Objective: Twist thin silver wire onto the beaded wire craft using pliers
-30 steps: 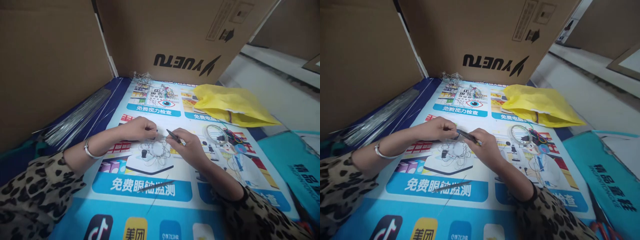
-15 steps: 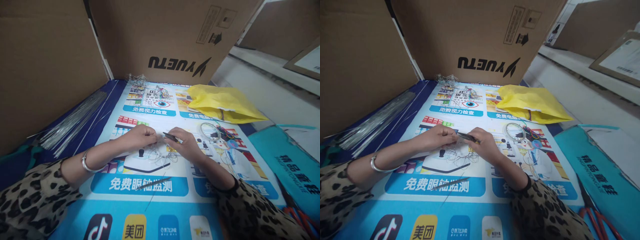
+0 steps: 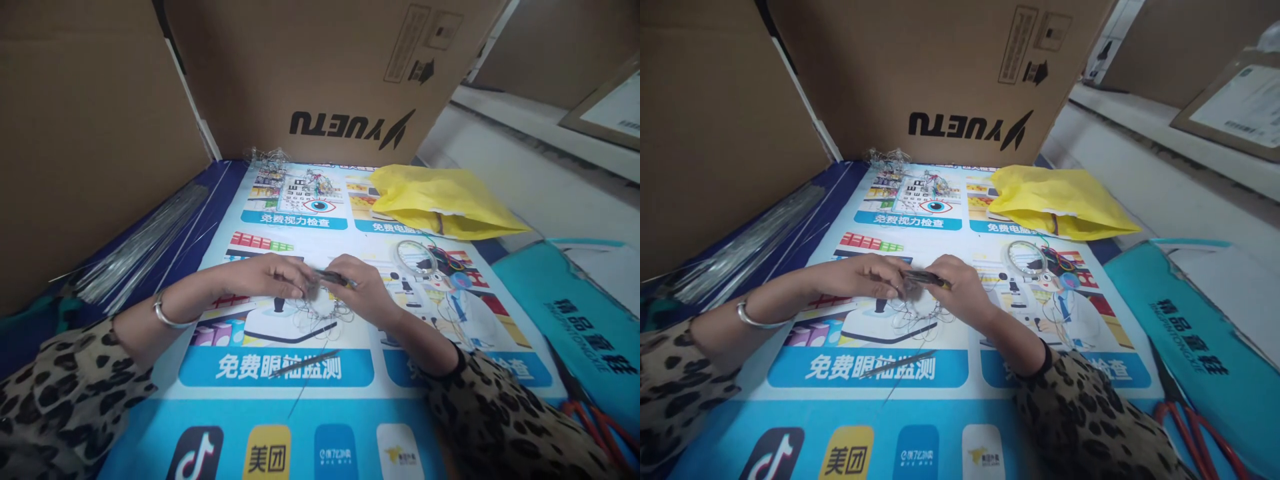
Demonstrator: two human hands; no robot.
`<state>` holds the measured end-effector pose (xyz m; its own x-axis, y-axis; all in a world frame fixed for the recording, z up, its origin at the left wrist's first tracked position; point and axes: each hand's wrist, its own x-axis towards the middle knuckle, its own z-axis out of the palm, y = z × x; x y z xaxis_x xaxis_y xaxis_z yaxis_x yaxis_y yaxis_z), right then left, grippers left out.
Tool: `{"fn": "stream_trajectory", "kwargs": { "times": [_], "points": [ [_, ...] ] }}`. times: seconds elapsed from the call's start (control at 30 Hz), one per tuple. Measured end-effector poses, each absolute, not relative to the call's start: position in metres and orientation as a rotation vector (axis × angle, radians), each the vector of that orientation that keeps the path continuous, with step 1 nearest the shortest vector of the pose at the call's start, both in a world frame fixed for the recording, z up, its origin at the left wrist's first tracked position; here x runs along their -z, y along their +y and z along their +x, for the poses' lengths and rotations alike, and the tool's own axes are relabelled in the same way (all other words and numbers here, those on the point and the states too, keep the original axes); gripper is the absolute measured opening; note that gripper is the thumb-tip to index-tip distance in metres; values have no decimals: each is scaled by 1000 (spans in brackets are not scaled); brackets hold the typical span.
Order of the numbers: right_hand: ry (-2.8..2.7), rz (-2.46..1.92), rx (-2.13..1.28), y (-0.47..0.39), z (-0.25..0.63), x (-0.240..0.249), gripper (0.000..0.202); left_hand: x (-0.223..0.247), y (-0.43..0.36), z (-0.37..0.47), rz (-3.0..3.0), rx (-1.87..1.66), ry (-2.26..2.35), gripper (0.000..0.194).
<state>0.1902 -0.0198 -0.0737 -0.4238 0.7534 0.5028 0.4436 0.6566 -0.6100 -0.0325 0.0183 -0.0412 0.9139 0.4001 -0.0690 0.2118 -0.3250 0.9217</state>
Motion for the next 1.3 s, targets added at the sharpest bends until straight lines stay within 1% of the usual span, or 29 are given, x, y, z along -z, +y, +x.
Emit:
{"fn": "stream_trajectory", "kwargs": {
  "times": [0.2,0.4,0.87,1.3],
  "points": [
    [-2102,-933,-372,-20,189,80,10,41,15,-31,1882,-212,471,21],
    [-2113,-929,-325,-21,188,80,14,41,15,-29,1955,-229,474,22],
    [-2110,-947,-373,-22,189,79,11,47,13,-37,1898,-220,650,29],
    [-2120,-876,-375,-23,190,76,10,46,11,-35,2004,-214,591,25]
  ]
}}
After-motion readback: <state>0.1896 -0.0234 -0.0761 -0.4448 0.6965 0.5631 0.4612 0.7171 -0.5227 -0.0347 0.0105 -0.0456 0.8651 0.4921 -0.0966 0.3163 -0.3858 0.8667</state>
